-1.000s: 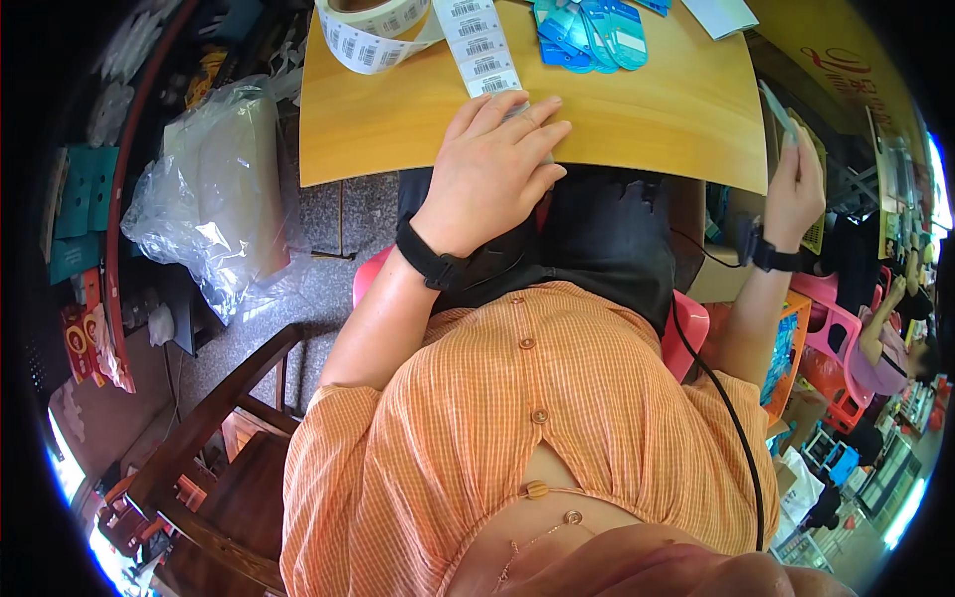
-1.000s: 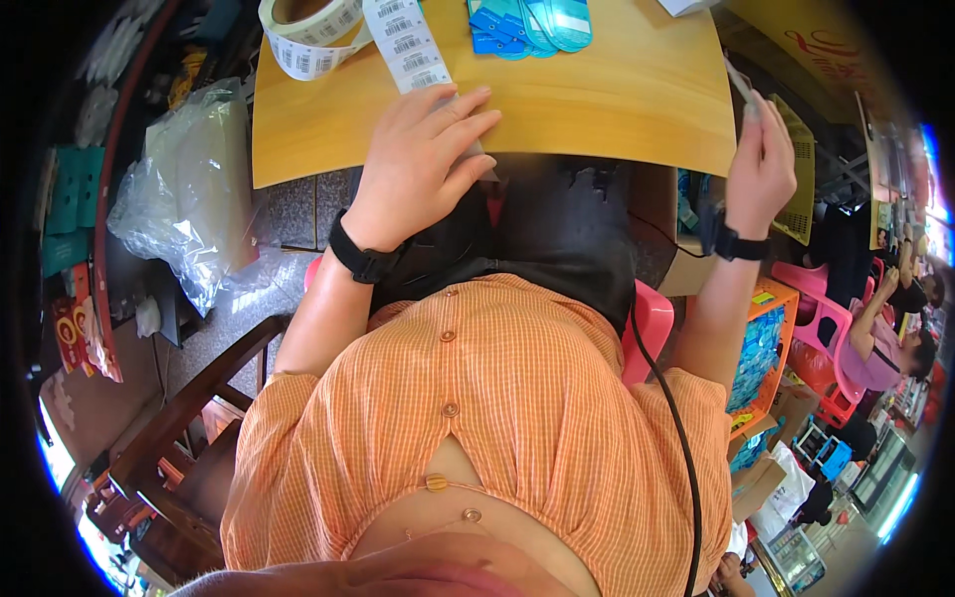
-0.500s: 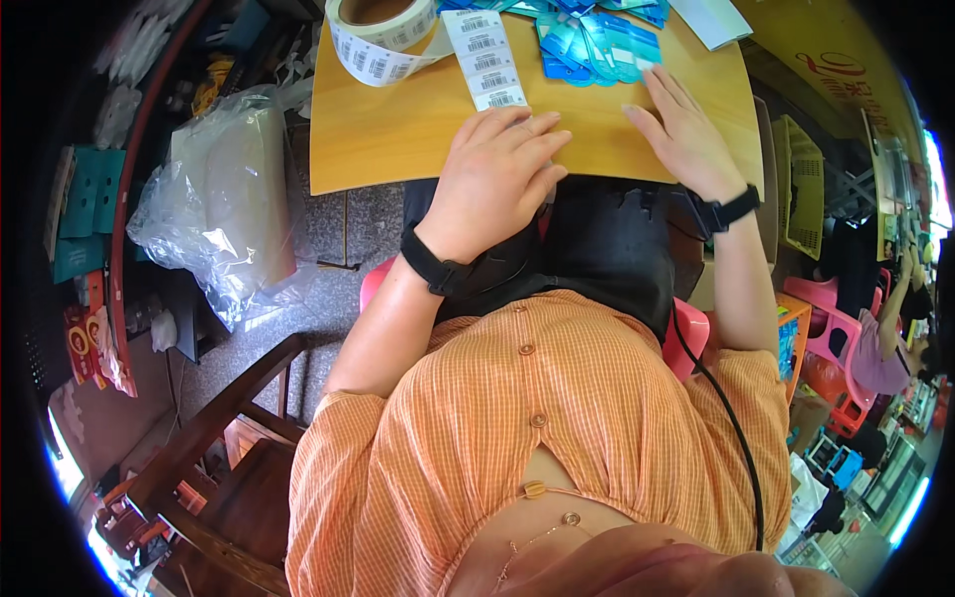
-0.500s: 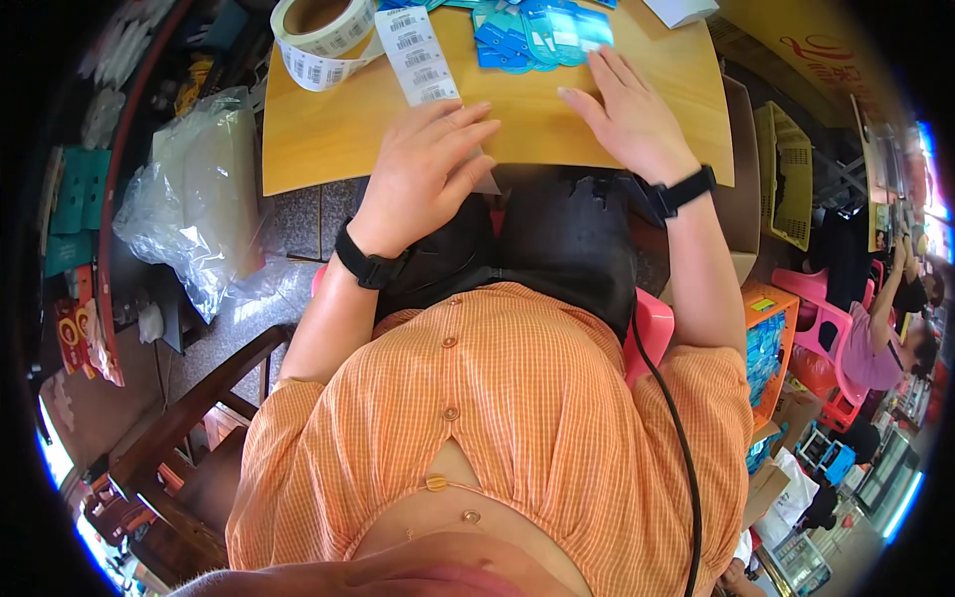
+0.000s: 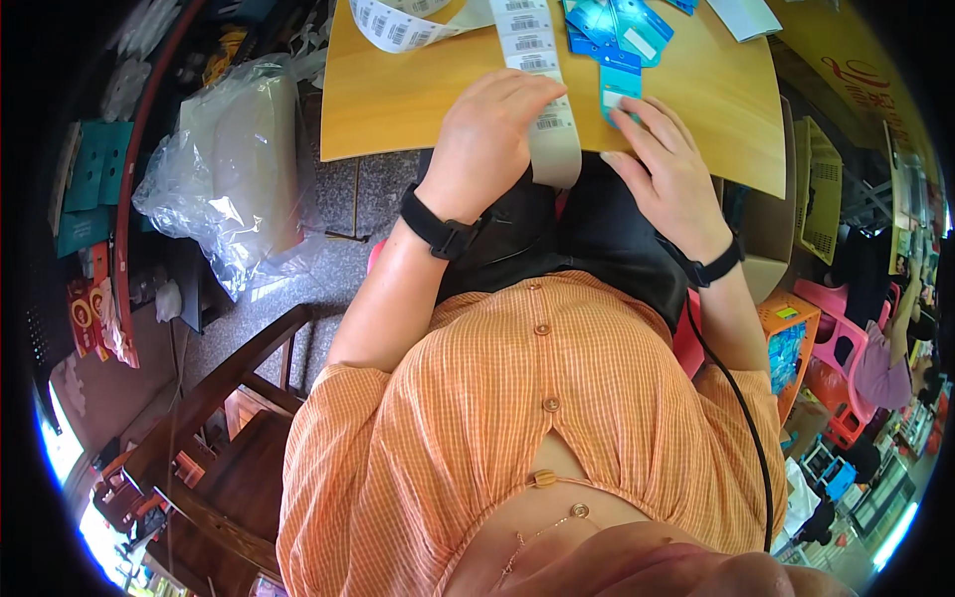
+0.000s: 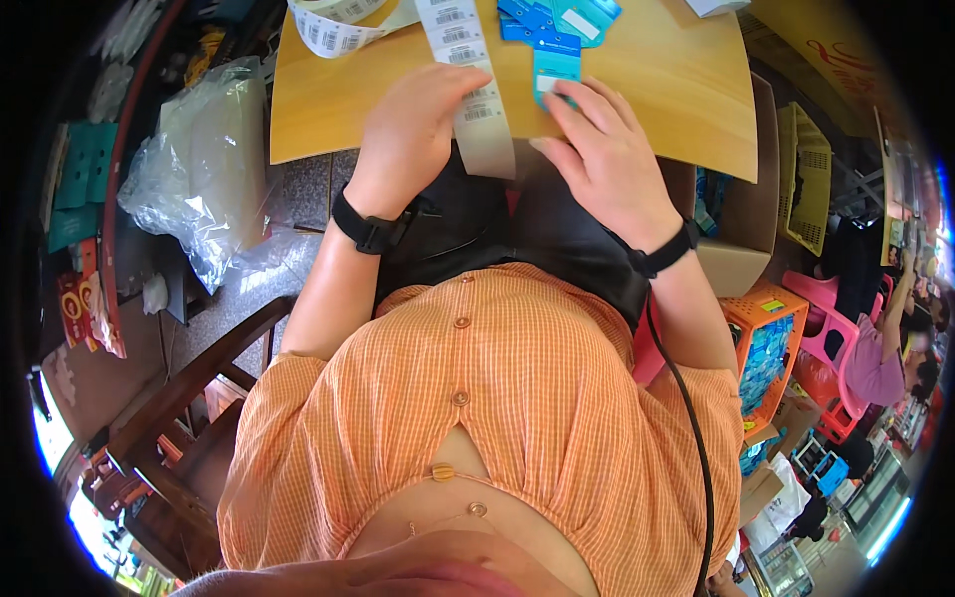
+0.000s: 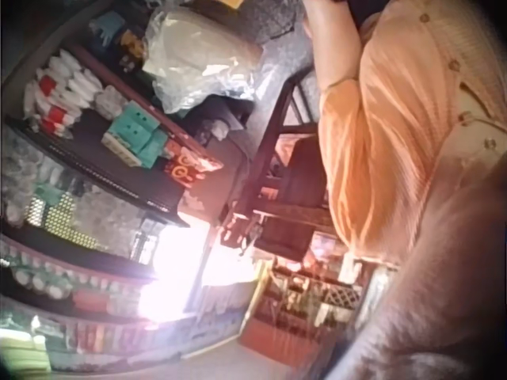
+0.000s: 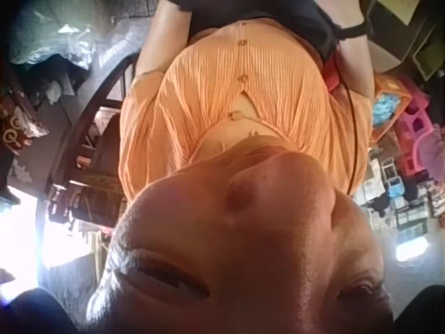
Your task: Apply small white labels to blue product packets on a workbench.
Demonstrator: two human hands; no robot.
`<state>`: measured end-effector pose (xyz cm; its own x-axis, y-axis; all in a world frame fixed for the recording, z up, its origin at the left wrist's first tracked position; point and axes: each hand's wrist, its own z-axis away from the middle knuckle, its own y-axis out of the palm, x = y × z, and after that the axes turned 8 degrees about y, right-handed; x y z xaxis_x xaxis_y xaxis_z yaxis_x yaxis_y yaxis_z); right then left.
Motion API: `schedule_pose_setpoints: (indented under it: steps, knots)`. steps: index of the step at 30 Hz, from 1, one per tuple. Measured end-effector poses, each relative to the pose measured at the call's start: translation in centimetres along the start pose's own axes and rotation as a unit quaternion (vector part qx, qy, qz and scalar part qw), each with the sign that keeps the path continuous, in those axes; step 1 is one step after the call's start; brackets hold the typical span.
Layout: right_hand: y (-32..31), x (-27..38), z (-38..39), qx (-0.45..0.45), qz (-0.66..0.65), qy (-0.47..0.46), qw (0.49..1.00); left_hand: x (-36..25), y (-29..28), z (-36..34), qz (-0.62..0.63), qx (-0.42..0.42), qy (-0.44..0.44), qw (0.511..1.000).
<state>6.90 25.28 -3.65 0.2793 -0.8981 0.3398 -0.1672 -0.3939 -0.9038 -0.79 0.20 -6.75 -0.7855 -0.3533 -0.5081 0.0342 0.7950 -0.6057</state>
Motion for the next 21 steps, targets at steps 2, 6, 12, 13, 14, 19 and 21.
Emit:
schedule_pose_setpoints:
  steps: [2,6,12,13,14,19,21]
  knots:
    - [1.1,0.6,-1.2,-0.033,-0.024,-0.026,0.999,-0.2,-0.1,0.0,0.021,0.016,0.001,1.000]
    - [3.0,1.1,-2.5,-0.052,-0.021,-0.064,0.996,-0.3,-0.3,-0.2,0.041,0.020,-0.014,0.999]
    - [3.6,0.9,-1.9,-0.081,-0.046,-0.122,0.988,-0.1,-0.1,-0.2,0.045,0.006,-0.018,0.999]
    - [3.6,0.9,-1.8,-0.080,-0.046,-0.121,0.988,-0.1,0.0,-0.2,0.045,0.000,-0.015,0.999]
    - [3.6,0.9,-1.8,-0.094,-0.068,-0.096,0.989,-0.1,0.0,-0.2,0.042,-0.006,-0.015,0.999]
    - [3.9,1.3,-2.0,-0.123,-0.056,-0.051,0.989,-0.4,-0.1,-0.1,0.059,-0.003,-0.052,0.997]
    - [4.0,1.5,-2.2,-0.110,-0.028,-0.079,0.990,-0.4,0.0,-0.1,0.068,-0.005,-0.059,0.996]
